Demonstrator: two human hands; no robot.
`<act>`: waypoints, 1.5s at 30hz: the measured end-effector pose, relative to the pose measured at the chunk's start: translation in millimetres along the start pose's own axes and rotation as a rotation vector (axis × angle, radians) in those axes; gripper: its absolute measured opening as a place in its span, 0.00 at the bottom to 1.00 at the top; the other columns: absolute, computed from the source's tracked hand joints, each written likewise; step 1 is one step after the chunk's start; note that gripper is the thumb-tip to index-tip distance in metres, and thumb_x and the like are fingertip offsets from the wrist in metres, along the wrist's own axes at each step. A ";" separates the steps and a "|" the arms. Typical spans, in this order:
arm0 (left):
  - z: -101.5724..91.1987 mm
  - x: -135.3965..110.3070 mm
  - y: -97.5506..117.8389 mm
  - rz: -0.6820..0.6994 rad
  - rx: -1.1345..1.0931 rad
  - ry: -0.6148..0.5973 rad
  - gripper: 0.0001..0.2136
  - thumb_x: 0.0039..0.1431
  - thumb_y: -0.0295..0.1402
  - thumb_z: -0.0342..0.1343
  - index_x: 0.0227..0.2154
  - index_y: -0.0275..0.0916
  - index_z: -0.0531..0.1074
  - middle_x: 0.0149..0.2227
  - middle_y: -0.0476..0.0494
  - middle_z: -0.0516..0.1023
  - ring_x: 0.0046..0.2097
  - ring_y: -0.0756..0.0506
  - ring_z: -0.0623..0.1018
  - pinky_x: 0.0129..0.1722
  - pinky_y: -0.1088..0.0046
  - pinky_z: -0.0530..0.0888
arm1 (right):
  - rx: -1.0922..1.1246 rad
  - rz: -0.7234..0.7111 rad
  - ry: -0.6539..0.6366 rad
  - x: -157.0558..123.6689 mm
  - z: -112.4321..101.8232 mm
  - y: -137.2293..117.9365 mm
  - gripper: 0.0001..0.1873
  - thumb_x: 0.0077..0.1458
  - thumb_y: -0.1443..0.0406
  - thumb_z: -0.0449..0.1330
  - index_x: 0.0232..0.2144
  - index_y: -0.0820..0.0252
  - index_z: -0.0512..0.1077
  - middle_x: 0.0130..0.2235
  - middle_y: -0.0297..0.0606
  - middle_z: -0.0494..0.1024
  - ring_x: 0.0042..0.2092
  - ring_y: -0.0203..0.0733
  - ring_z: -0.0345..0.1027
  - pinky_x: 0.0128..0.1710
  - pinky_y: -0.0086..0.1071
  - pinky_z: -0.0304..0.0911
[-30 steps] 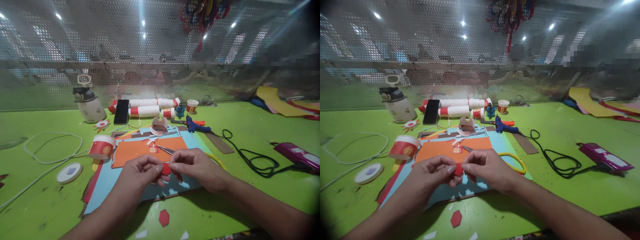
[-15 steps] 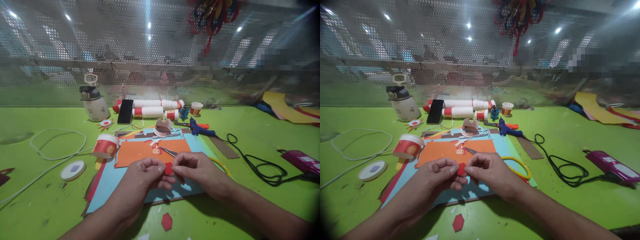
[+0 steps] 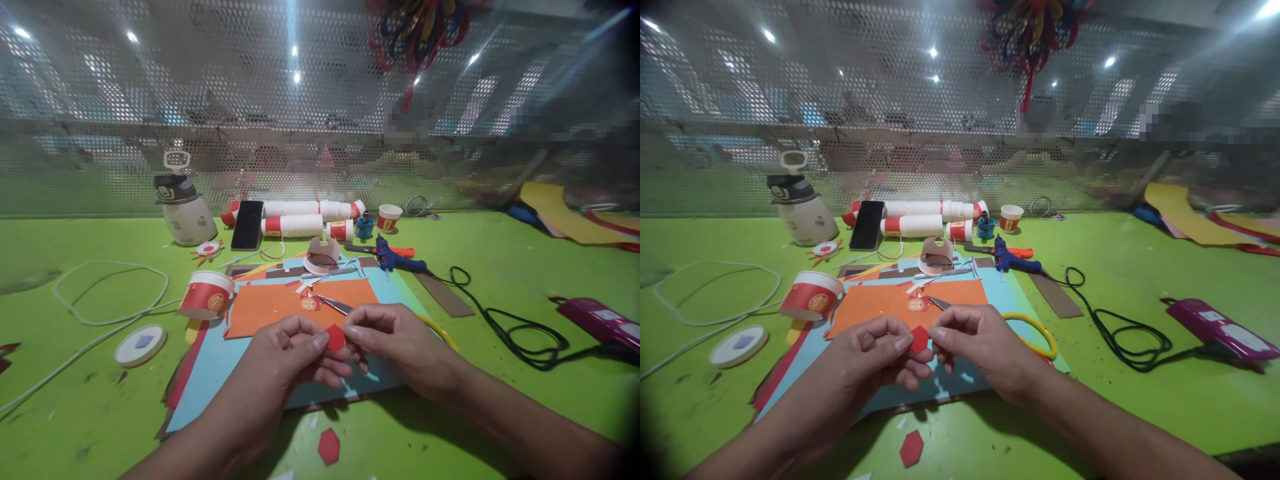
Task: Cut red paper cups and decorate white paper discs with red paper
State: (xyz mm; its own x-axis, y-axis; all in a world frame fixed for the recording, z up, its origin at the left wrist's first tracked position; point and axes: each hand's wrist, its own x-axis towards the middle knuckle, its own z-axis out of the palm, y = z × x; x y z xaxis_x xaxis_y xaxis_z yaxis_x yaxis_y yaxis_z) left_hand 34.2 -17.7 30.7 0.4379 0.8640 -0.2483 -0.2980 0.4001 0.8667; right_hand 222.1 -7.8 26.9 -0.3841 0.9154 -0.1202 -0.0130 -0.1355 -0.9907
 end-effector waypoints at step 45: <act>-50.1 9.0 12.4 0.124 1.307 0.000 0.30 0.46 0.37 0.63 0.55 0.37 0.67 0.51 0.35 0.76 0.47 0.37 0.76 0.45 0.57 0.73 | -0.399 0.158 0.069 29.3 16.5 12.3 0.09 0.50 0.63 0.62 0.21 0.62 0.73 0.17 0.25 0.62 0.20 0.30 0.50 0.20 0.28 0.44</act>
State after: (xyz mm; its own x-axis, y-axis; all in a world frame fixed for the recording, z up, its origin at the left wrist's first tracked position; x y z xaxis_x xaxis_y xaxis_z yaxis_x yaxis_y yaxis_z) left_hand -8.1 10.4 17.6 0.4671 0.8735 -0.1369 0.7002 -0.2709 0.6606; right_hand 195.4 11.1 12.2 -0.2903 0.9202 -0.2627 0.4038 -0.1311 -0.9054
